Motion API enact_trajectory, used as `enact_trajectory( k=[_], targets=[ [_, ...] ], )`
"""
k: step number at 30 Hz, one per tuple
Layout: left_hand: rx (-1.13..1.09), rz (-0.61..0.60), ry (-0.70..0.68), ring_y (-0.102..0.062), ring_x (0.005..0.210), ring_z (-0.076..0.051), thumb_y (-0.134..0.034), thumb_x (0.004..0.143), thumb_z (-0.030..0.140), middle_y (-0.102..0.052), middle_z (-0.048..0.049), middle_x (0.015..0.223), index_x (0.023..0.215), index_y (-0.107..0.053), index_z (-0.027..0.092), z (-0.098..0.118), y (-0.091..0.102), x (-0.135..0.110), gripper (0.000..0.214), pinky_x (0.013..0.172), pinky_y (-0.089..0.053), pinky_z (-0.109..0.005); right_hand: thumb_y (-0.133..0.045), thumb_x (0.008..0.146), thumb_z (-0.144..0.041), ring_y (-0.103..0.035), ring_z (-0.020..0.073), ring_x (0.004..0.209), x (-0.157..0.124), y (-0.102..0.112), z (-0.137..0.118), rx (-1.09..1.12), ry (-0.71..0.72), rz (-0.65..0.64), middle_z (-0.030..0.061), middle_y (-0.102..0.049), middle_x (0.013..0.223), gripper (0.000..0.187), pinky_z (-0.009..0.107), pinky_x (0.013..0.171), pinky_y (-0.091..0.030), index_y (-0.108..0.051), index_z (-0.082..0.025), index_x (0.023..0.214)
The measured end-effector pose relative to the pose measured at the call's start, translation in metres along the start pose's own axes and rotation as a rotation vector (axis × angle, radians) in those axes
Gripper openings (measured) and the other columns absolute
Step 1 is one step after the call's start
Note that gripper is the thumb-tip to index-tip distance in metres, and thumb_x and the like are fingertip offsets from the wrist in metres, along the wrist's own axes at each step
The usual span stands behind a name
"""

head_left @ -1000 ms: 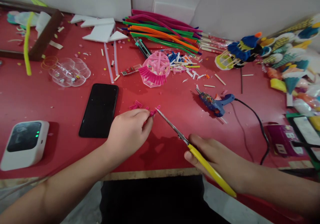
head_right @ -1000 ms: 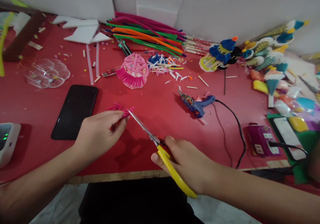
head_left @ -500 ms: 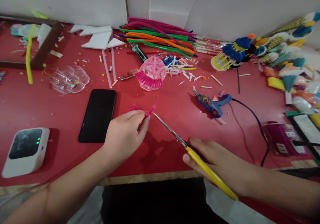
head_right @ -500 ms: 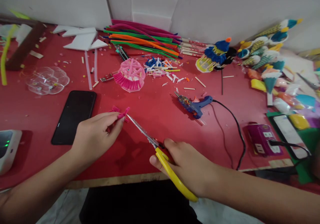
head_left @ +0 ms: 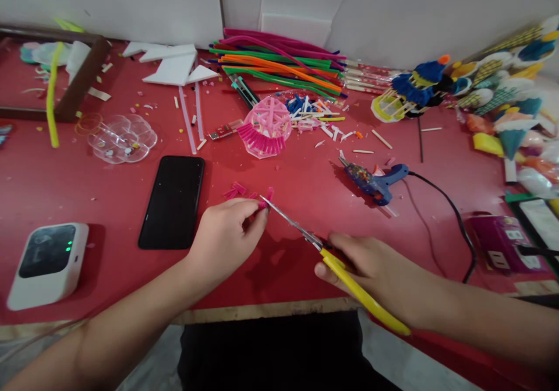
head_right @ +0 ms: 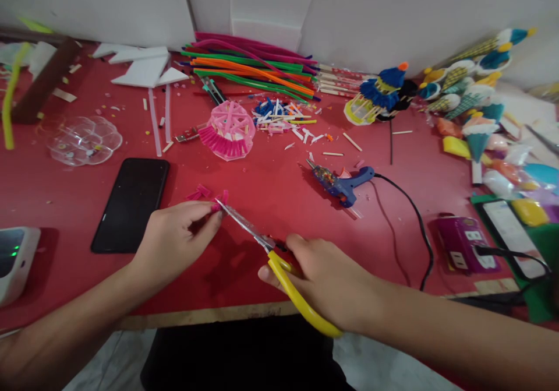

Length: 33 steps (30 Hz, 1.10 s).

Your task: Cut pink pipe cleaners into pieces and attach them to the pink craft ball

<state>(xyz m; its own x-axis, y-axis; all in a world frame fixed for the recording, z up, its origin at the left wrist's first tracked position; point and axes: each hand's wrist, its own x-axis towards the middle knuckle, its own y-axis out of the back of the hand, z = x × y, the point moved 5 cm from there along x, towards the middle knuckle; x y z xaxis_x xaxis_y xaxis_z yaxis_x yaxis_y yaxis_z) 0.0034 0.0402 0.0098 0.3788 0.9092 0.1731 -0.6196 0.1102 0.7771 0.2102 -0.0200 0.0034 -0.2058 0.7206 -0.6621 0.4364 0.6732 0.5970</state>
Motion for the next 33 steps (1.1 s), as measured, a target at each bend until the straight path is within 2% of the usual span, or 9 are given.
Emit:
enact_trajectory(
  k=[5, 10, 14, 18, 24, 29, 33],
  targets=[
    [-0.028, 0.043, 0.01, -0.047, 0.047, -0.011, -0.055, 0.091, 0.02, -0.051, 0.004, 0.053, 0.061, -0.054, 0.021, 0.0, 0.003, 0.001, 0.03, 0.051, -0.035, -0.026, -0.05, 0.084, -0.078, -0.055, 0.0166, 0.06, 0.001, 0.011, 0.002, -0.107, -0.022, 0.052, 0.0023, -0.065, 0.07, 0.055, 0.027, 0.053, -0.032, -0.052, -0.023, 0.083],
    [-0.018, 0.054, -0.019, -0.052, 0.05, -0.012, -0.056, 0.091, 0.019, -0.057, 0.0019, 0.059, 0.065, -0.058, 0.02, 0.001, 0.002, 0.0, 0.026, 0.054, -0.039, -0.026, -0.057, 0.079, -0.079, -0.051, 0.0152, 0.054, 0.003, 0.014, 0.0, -0.167, -0.022, 0.121, 0.0003, -0.06, 0.062, 0.057, 0.026, 0.051, -0.03, -0.051, -0.022, 0.078],
    [0.01, 0.054, -0.045, -0.055, 0.052, -0.012, -0.055, 0.092, 0.019, -0.061, 0.0011, 0.062, 0.067, -0.059, 0.019, 0.002, 0.001, -0.001, 0.025, 0.051, -0.038, -0.025, -0.061, 0.078, -0.074, -0.042, 0.0113, 0.049, 0.005, 0.01, 0.002, -0.075, -0.026, 0.115, -0.0022, -0.052, 0.056, 0.054, 0.025, 0.047, -0.028, -0.055, -0.021, 0.072],
    [0.046, 0.024, -0.034, -0.059, 0.055, -0.014, -0.054, 0.092, 0.021, -0.063, -0.0001, 0.063, 0.068, -0.06, 0.019, 0.002, -0.002, -0.001, 0.025, 0.053, -0.04, -0.026, -0.057, 0.079, -0.074, -0.027, 0.0085, 0.05, 0.007, 0.003, 0.006, 0.063, -0.025, 0.058, -0.0058, -0.034, 0.053, 0.058, 0.024, 0.045, -0.023, -0.046, -0.021, 0.058],
    [0.097, -0.018, -0.017, -0.068, 0.066, -0.019, -0.053, 0.094, 0.024, -0.073, -0.004, 0.075, 0.077, -0.066, 0.019, -0.002, -0.007, -0.003, 0.022, 0.061, -0.049, -0.029, -0.06, 0.076, -0.075, -0.026, 0.0083, 0.051, 0.011, 0.0, 0.013, 0.118, -0.014, 0.044, -0.0058, -0.033, 0.055, 0.059, 0.024, 0.045, -0.022, -0.048, -0.02, 0.056],
    [0.064, -0.018, -0.006, -0.072, 0.071, -0.022, -0.055, 0.094, 0.024, -0.076, -0.0064, 0.081, 0.08, -0.068, 0.017, -0.005, -0.008, -0.002, 0.02, 0.064, -0.052, -0.032, -0.059, 0.078, -0.075, -0.035, 0.0092, 0.049, 0.013, 0.009, 0.019, 0.006, 0.047, 0.069, -0.0049, -0.044, 0.055, 0.057, 0.024, 0.047, -0.026, -0.055, -0.021, 0.062],
    [-0.026, 0.067, 0.018, -0.074, 0.078, -0.02, -0.056, 0.095, 0.026, -0.078, -0.0077, 0.091, 0.088, -0.07, 0.018, -0.005, 0.0, 0.0, 0.018, 0.064, -0.054, -0.029, -0.061, 0.077, -0.075, -0.056, 0.0179, 0.055, 0.006, 0.015, 0.033, -0.267, 0.065, 0.23, 0.0038, -0.064, 0.066, 0.056, 0.028, 0.051, -0.034, -0.065, -0.02, 0.079]
  ],
)
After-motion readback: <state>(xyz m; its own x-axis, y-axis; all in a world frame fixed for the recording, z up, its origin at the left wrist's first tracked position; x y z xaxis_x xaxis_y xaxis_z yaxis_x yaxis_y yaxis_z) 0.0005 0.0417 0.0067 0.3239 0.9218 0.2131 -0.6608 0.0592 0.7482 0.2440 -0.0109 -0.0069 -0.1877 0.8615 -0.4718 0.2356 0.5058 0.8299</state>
